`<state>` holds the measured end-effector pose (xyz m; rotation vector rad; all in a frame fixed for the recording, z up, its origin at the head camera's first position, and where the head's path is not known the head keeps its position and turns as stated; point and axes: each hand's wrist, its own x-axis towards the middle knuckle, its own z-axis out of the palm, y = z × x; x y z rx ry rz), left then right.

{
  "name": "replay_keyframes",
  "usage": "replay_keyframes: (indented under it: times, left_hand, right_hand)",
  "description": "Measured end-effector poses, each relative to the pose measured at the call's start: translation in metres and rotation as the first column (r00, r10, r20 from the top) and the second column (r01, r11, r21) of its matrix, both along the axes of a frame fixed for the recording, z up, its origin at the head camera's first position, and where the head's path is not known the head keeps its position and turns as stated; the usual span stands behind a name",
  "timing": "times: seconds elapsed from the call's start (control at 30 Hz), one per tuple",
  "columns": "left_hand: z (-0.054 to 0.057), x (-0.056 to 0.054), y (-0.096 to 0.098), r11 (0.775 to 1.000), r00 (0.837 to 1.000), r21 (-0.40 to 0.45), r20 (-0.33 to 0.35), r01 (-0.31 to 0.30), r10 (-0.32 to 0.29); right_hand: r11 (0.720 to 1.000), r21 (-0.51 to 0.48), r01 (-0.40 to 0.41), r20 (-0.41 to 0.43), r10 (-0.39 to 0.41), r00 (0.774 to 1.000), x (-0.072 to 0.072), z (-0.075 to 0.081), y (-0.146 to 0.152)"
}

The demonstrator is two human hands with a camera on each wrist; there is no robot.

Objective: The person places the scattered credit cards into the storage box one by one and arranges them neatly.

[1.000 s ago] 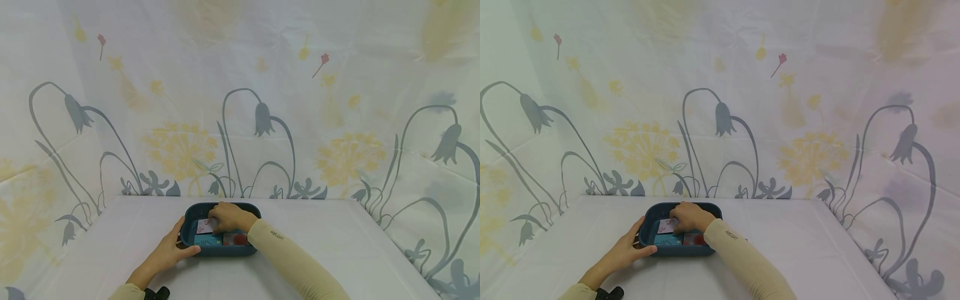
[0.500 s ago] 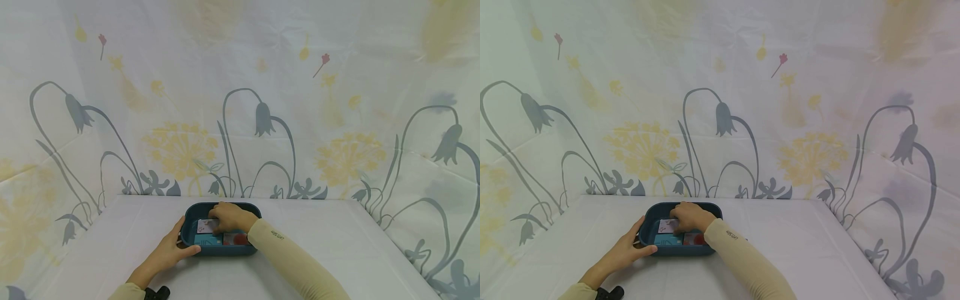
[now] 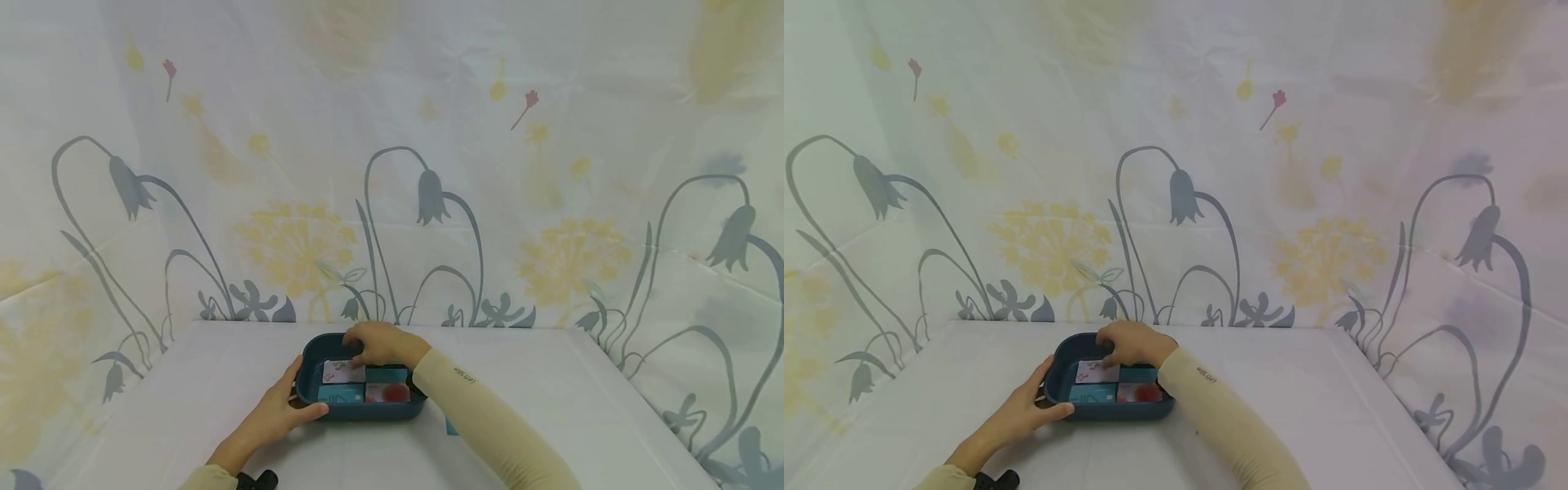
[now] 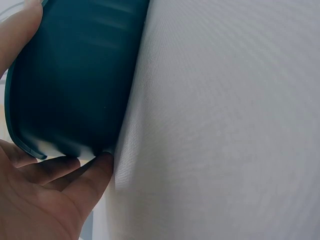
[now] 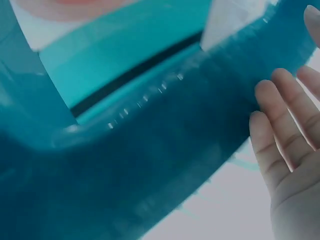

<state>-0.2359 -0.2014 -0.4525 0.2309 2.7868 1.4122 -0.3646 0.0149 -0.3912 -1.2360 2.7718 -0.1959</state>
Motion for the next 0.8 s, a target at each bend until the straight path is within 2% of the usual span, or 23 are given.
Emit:
replay_keyframes:
  times: [0.17, 0.4, 0.8]
  left_hand:
    - [0.001, 0.000, 0.000, 1.000, 1.000, -0.020, 0.004, -0.004, 0.004]
    - [0.000, 0.000, -0.001, 0.999, 1.000, -0.032, -0.001, -0.011, 0.010]
    - [0.001, 0.001, 0.002, 0.998, 1.000, -0.056, -0.009, -0.016, 0.015]
  right_hand:
    - [1.000, -0.016, -0.001, -0.021, 0.000, 1.000, 0.004, 0.017, 0.009]
    - [0.997, 0.049, 0.057, -0.035, -0.055, 0.998, 0.016, 0.035, 0.024]
    - [0.997, -0.014, 0.078, -0.028, -0.078, 0.997, 0.029, 0.037, 0.059]
